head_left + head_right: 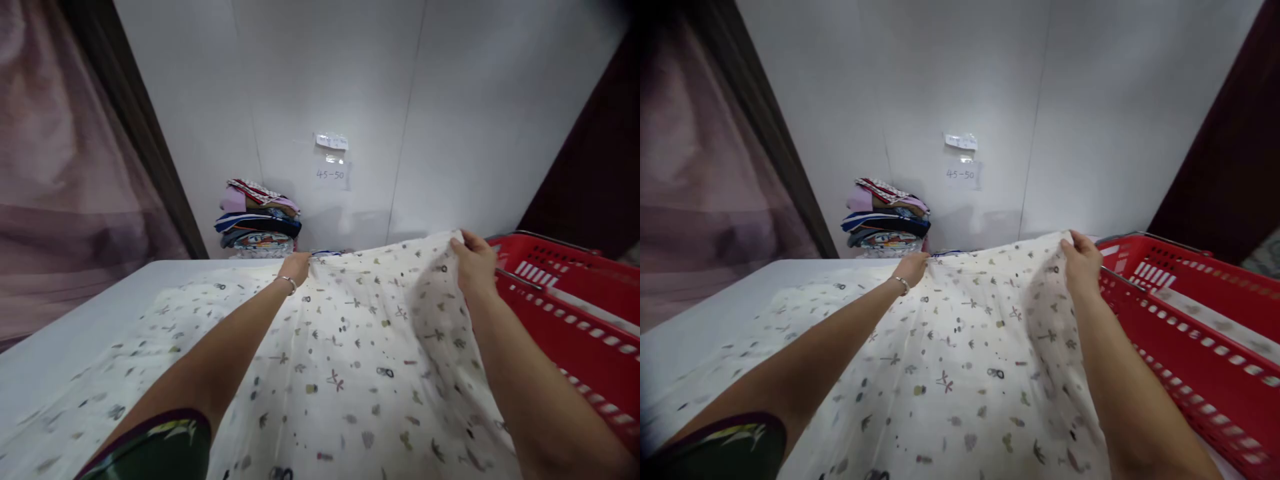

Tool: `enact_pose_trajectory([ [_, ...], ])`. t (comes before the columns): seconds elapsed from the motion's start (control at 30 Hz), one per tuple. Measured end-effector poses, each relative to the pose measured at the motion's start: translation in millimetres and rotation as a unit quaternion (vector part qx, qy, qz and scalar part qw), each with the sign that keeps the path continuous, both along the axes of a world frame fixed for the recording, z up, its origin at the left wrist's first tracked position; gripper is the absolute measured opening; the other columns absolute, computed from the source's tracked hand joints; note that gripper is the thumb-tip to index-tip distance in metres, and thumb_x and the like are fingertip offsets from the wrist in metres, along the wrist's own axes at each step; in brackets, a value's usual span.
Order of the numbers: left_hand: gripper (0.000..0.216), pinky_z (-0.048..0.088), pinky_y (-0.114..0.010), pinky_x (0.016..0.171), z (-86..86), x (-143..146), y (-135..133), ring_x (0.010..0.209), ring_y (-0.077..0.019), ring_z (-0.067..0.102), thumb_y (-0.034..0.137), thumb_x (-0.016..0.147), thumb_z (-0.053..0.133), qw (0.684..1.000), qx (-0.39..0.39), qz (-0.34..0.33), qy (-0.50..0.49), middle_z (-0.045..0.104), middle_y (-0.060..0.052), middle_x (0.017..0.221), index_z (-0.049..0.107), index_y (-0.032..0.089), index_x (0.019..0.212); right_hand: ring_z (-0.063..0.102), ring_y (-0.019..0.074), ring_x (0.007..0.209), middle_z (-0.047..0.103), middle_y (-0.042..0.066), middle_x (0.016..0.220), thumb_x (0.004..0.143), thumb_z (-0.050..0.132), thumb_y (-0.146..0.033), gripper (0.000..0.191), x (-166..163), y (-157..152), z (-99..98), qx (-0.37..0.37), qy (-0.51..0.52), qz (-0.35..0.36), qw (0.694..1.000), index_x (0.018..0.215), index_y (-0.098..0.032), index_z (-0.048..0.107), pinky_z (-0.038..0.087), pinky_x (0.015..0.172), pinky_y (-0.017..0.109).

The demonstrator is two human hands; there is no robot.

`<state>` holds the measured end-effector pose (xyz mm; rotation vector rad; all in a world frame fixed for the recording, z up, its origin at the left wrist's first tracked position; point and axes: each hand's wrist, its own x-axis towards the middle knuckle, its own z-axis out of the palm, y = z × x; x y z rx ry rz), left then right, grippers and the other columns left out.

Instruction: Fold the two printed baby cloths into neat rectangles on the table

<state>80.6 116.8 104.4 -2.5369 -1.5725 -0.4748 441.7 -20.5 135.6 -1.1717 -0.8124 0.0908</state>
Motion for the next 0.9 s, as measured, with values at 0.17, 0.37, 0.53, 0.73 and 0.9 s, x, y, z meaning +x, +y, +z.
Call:
enact_pose_trajectory([
  [0.17,0.032,0.042,-0.032,0.083,16.8,7,4,0.096,-0.0236,0.057,0.012,0.08,0.036,0.999,0.006,0.036,0.001,0.065,-0.014,0.096,0.062,0.014,0.099,0.053,0.0114,0.055,0.061,0.001,0.064,0.062,0.063,-0.028,0.032,19,25,33.5,-0.159,-0.04,0.024,0.986,0.088,-0.009,0.064,0.044,0.052,0.023],
  [0.37,0.033,0.044,-0.034,0.08,28.8,21,17,0.097,-0.0254,0.057,0.01,0.078,0.037,0.997,0.009,0.071,0.008,0.064,-0.014,0.098,0.061,0.014,0.101,0.05,0.0106,0.052,0.057,-0.001,0.059,0.061,0.06,-0.018,0.018,44,38,43.7,-0.236,-0.14,-0.027,0.961,0.077,-0.012,0.063,0.041,0.053,0.023],
  [0.53,0.033,0.044,-0.035,0.08,21.2,32,29,0.099,-0.0258,0.056,0.009,0.077,0.039,0.997,-0.001,0.062,0.041,0.064,-0.014,0.101,0.061,0.015,0.101,0.055,0.0212,0.084,0.061,0.006,0.078,0.065,0.058,-0.015,0.011,44,42,49.0,-0.355,-0.312,-0.091,0.877,0.075,-0.016,0.062,0.04,0.077,0.034],
  [0.73,0.032,0.043,-0.037,0.08,3.7,39,36,0.099,-0.0278,0.055,0.008,0.074,0.043,0.995,-0.018,0.057,0.079,0.065,-0.015,0.099,0.062,0.014,0.1,0.057,0.0226,0.086,0.062,0.01,0.08,0.067,0.059,-0.012,0.014,34,62,35.5,-0.392,-0.259,-0.046,0.881,0.081,-0.015,0.059,0.043,0.075,0.033],
  [0.9,0.033,0.04,-0.039,0.083,-5.6,42,36,0.104,-0.0281,0.051,0.007,0.076,0.039,0.994,-0.015,0.048,0.101,0.063,-0.015,0.102,0.063,0.014,0.096,0.06,0.0158,0.058,0.061,0.005,0.067,0.074,0.054,-0.017,0.026,27,86,3.8,-0.401,-0.163,-0.019,0.901,0.099,-0.012,0.053,0.048,0.056,0.028],
])
